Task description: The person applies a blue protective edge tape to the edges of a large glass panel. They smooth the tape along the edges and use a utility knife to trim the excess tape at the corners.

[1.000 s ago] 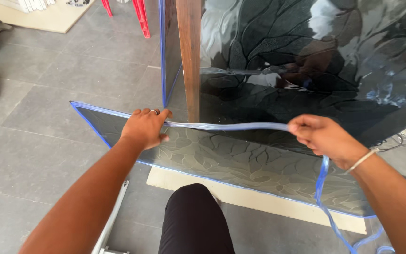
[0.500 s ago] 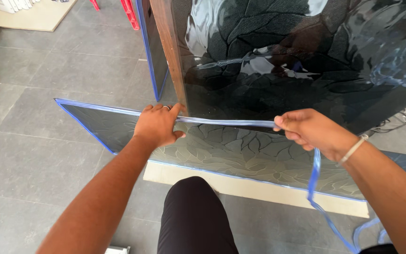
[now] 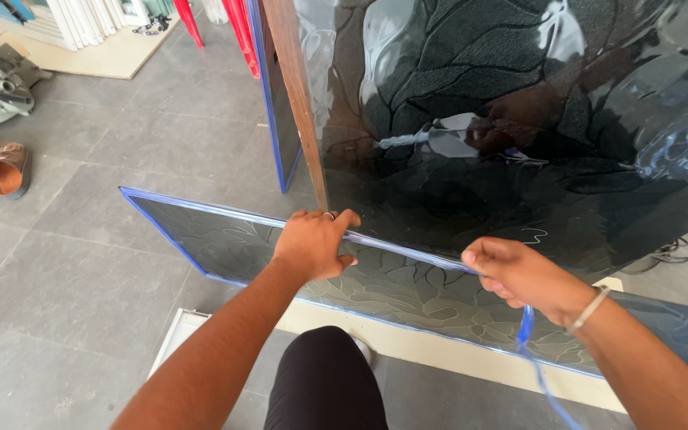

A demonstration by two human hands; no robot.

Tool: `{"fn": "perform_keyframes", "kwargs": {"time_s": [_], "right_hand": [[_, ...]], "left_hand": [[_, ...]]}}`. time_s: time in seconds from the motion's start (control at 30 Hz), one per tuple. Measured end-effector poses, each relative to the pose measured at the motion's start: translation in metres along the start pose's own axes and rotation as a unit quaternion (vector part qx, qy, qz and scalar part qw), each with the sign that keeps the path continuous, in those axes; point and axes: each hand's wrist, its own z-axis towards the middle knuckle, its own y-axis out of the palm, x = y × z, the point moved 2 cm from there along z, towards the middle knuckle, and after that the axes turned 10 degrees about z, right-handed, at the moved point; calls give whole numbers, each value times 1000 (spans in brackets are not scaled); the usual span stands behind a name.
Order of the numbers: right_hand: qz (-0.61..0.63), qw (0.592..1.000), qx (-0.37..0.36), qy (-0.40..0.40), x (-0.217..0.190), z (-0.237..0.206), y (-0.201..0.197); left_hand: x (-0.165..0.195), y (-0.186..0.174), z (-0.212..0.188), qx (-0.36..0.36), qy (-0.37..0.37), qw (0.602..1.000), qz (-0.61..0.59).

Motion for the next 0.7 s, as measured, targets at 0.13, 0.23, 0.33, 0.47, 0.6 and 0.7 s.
{"fn": "perform_keyframes", "kwargs": {"time_s": [0.13,0.23,0.33,0.47,0.6,0.7], "right_hand": [[-221,973,19,-64,14,-17,-7],[-275,921,65,-270,42,-38,-28],[-272,930,137,-206,83,-63,-87],[-200,963,169,-61,104,-85,-142],[-146,974,167,-40,66,-80,-136],[-119,980,155,-41,46,-106,-140]], "left_hand": [[-2,7,5,-26,-12,1000,13],[-3,13,4,-5,-13,1000,6],[-6,22,4,22,-13,1000,-16],[-9,38,10,26,-9,999,-23],[-11,49,11,27,-6,999,-37],[-6,52,7,51,16,998,-43]]}}
